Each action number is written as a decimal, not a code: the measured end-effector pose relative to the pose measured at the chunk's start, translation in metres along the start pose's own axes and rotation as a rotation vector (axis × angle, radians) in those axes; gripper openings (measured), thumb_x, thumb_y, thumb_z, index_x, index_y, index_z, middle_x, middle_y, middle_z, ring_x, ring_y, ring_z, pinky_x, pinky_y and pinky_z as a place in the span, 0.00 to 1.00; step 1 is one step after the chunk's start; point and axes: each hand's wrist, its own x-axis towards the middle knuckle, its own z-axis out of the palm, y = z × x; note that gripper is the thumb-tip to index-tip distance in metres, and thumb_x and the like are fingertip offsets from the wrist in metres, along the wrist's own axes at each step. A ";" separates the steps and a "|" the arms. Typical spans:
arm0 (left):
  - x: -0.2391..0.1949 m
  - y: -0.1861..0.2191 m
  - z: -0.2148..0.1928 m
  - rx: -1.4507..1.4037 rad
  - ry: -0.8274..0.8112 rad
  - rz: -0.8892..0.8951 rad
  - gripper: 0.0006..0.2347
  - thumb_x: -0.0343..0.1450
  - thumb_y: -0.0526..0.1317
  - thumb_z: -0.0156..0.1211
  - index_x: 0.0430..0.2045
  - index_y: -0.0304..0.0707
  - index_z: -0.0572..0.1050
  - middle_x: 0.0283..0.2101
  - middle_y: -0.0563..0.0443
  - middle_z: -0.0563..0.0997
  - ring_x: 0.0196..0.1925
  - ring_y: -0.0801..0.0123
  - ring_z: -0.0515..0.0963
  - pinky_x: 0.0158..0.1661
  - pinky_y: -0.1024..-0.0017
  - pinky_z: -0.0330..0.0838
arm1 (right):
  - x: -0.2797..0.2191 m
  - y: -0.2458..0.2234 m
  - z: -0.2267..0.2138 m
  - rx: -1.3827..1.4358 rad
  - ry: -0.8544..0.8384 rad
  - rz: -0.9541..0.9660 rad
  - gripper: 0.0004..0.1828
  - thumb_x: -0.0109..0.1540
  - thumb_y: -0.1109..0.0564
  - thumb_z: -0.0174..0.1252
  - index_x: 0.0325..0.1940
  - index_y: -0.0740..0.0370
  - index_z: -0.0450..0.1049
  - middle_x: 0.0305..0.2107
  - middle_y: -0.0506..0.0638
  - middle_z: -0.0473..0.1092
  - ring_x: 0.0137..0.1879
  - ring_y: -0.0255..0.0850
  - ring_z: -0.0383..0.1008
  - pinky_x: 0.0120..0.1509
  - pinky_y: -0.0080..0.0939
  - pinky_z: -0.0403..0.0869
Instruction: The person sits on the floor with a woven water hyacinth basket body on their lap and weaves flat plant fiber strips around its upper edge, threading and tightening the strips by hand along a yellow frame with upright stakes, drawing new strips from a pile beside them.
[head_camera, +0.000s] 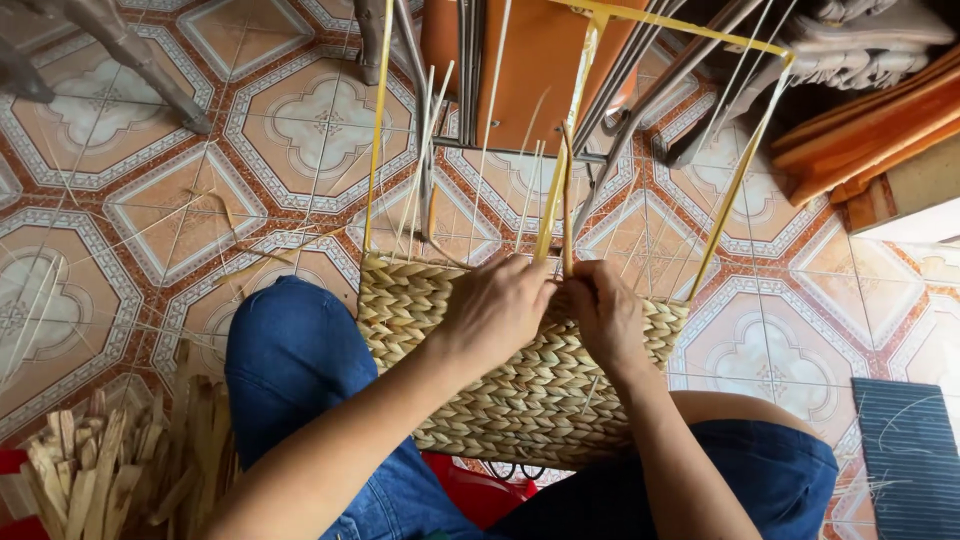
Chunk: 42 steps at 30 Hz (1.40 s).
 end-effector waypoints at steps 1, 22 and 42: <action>0.008 -0.004 0.007 -0.001 0.004 -0.007 0.08 0.75 0.43 0.62 0.41 0.40 0.74 0.28 0.53 0.78 0.28 0.67 0.78 0.28 0.66 0.73 | -0.001 0.000 -0.001 0.001 -0.007 -0.004 0.06 0.66 0.61 0.60 0.45 0.64 0.72 0.34 0.53 0.77 0.37 0.43 0.80 0.40 0.41 0.77; -0.039 -0.056 0.000 0.002 -0.123 -0.298 0.04 0.76 0.41 0.61 0.36 0.43 0.78 0.30 0.52 0.84 0.23 0.71 0.79 0.24 0.72 0.73 | -0.003 -0.018 0.006 0.111 -0.015 0.084 0.02 0.66 0.61 0.58 0.43 0.61 0.73 0.30 0.49 0.78 0.34 0.39 0.82 0.37 0.37 0.77; -0.026 -0.015 -0.065 0.073 0.298 0.263 0.06 0.68 0.38 0.70 0.32 0.41 0.77 0.33 0.56 0.78 0.38 0.68 0.76 0.37 0.69 0.73 | 0.007 -0.027 0.004 -0.041 -0.042 -0.083 0.09 0.60 0.61 0.66 0.44 0.61 0.81 0.33 0.51 0.77 0.33 0.37 0.79 0.37 0.36 0.77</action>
